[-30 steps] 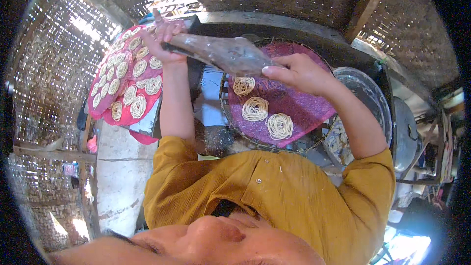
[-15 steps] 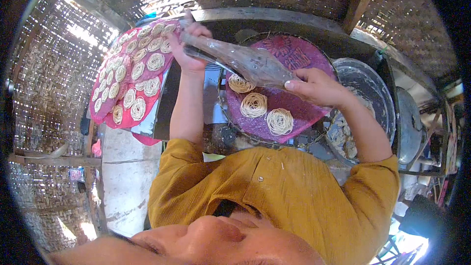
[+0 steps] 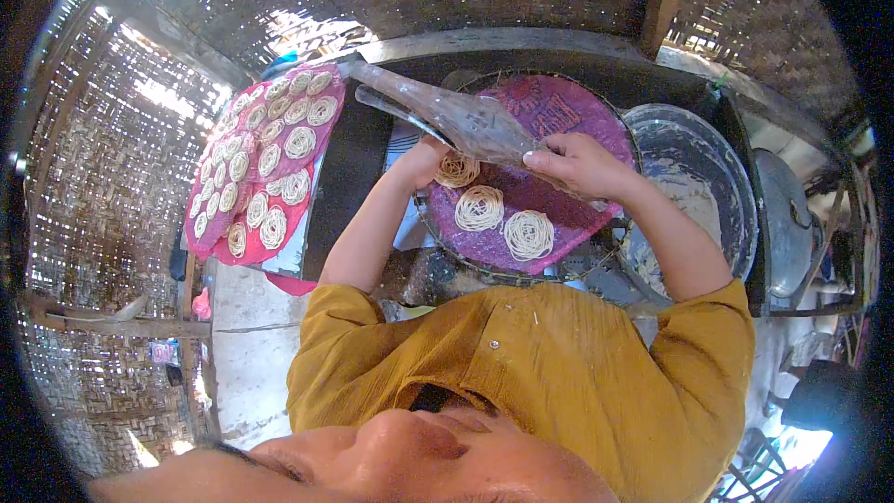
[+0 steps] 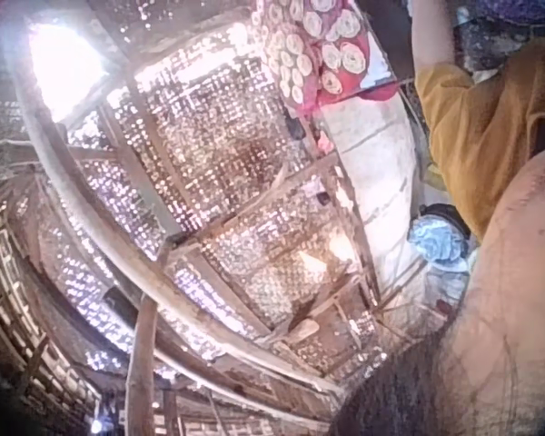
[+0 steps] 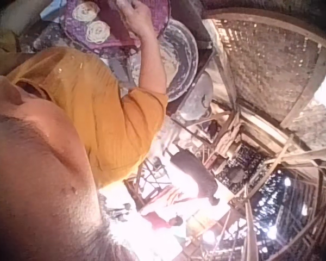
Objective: The person prepares round pastries by dispensing batter into a circular mold on a purple mat, smoothing it out, and then reloading the dispenser with more batter from a large bowl.
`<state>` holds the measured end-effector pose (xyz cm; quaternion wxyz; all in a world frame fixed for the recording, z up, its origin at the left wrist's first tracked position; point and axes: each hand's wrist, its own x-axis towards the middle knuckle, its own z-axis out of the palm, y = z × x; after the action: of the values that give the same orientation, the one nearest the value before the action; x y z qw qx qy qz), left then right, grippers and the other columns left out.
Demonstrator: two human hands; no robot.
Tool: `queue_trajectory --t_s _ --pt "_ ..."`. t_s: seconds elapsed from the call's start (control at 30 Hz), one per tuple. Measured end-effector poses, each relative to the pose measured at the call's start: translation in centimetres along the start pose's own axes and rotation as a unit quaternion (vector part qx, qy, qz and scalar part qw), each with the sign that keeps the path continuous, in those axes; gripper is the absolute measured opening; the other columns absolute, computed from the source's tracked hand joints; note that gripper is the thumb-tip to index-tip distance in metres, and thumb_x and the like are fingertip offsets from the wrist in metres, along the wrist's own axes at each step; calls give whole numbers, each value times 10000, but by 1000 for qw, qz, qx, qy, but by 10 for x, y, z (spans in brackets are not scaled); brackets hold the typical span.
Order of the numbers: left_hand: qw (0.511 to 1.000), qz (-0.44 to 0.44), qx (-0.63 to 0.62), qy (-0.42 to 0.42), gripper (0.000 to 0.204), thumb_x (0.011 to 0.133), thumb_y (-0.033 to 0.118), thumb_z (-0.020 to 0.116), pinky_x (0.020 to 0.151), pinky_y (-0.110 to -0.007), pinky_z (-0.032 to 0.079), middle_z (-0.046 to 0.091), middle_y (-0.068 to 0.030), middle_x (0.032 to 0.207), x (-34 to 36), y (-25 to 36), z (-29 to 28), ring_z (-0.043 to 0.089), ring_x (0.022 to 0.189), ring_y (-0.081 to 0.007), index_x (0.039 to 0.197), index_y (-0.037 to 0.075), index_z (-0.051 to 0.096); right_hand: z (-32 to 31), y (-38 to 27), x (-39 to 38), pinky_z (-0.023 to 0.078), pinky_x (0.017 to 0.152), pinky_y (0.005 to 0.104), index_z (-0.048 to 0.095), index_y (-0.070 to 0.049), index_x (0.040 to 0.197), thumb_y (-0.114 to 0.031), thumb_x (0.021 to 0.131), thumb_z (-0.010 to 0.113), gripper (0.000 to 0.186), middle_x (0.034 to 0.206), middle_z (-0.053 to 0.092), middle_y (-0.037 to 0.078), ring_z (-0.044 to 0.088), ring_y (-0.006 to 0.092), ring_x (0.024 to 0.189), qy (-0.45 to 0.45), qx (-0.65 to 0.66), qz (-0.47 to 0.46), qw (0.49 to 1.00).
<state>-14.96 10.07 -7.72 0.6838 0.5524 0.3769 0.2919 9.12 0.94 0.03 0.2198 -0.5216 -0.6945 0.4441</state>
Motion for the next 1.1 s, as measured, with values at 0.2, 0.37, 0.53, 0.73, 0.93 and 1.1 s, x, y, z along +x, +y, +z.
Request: queue_trajectory --t_s 0.2,0.37,0.53,0.73,0.93,1.1 --pt "997 -61 23 -37 445 901 382 312 808 -310 430 577 -116 991 5 3 -1 556 893 -199 1088 18 486 3 10 2 318 430 219 507 -43 762 -370 826 503 334 590 457 -13 422 68 499 30 96 11 995" --pt "967 4 247 58 572 856 497 302 901 -342 316 588 -145 955 8 -17 -17 520 915 -262 1119 33 507 -1 3 -6 350 456 238 509 -36 783 -348 845 474 320 605 477 7 442 88 508 58 132 58 988" --pt "833 128 518 146 503 819 467 413 879 -448 280 427 -169 1201 -18 -6 -5 355 1099 -355 1141 91 501 -1 23 -15 326 430 232 541 -25 769 -394 828 489 377 588 480 0 426 76 481 116 153 23 981" --pt "633 236 700 231 544 797 454 445 840 -480 298 296 -133 1311 -28 9 -4 342 1090 -349 1199 87 428 0 10 -44 350 422 238 525 -36 715 -431 843 444 423 582 488 22 449 98 463 116 181 19 976" --pt "808 220 544 46 503 600 278 624 824 -423 407 560 -236 971 -29 57 72 533 911 -383 989 -25 519 17 -1 -67 356 379 246 510 -43 716 -507 858 338 515 538 493 51 451 134 387 56 297 83 950" --pt "774 190 575 188 214 639 206 563 647 -412 477 601 -178 679 -31 97 145 592 648 -338 725 15 606 -10 5 -86 410 486 277 545 -21 794 -524 871 254 585 581 538 80 497 160 504 136 164 98 972"
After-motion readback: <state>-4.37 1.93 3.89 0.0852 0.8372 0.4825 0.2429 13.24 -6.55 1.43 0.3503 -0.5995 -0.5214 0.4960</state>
